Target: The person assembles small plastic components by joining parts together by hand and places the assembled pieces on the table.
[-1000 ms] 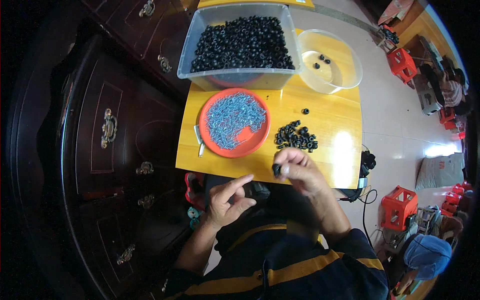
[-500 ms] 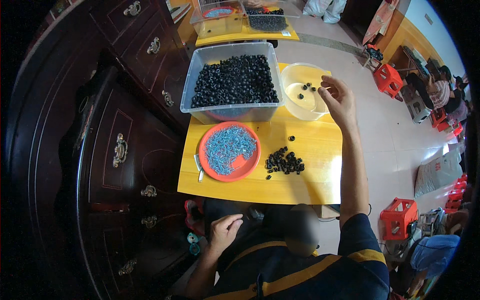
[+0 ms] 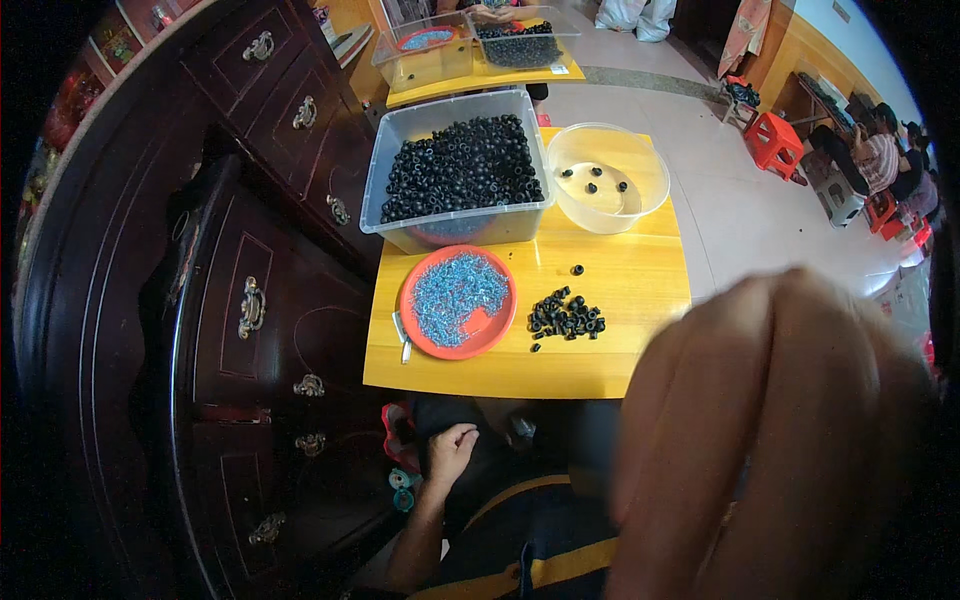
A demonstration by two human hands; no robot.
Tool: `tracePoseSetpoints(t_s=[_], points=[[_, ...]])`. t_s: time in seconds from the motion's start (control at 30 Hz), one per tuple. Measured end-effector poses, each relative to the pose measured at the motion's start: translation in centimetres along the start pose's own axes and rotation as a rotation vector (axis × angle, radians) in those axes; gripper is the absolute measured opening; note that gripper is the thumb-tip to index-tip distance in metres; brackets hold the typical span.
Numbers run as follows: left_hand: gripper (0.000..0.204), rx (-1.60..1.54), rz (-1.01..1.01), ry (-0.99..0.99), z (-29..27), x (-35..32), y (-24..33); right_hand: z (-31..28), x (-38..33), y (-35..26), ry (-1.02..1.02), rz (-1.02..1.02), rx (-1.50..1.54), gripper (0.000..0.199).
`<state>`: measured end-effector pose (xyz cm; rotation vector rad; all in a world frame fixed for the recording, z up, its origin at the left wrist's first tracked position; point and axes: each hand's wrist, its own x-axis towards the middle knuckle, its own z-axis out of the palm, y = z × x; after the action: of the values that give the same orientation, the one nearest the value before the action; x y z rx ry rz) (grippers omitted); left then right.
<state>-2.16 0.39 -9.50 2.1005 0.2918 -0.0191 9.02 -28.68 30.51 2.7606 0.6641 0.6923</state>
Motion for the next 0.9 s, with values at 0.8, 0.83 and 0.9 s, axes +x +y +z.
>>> tracePoseSetpoints(t_s=[0.8,0.83,0.9], points=[[0.019,-0.101,-0.059,0.057,1.5,-1.2,-2.7,3.4,-1.6,-1.6,0.386,0.308,0.324,0.021],[0.019,-0.055,-0.056,0.041,1.3,-1.1,-2.6,3.4,-1.7,-1.6,0.387,0.300,0.330,0.021],[0.019,-0.003,-0.057,0.032,1.4,-0.7,-2.2,3.3,-1.6,-1.3,0.398,0.268,0.339,0.021]])
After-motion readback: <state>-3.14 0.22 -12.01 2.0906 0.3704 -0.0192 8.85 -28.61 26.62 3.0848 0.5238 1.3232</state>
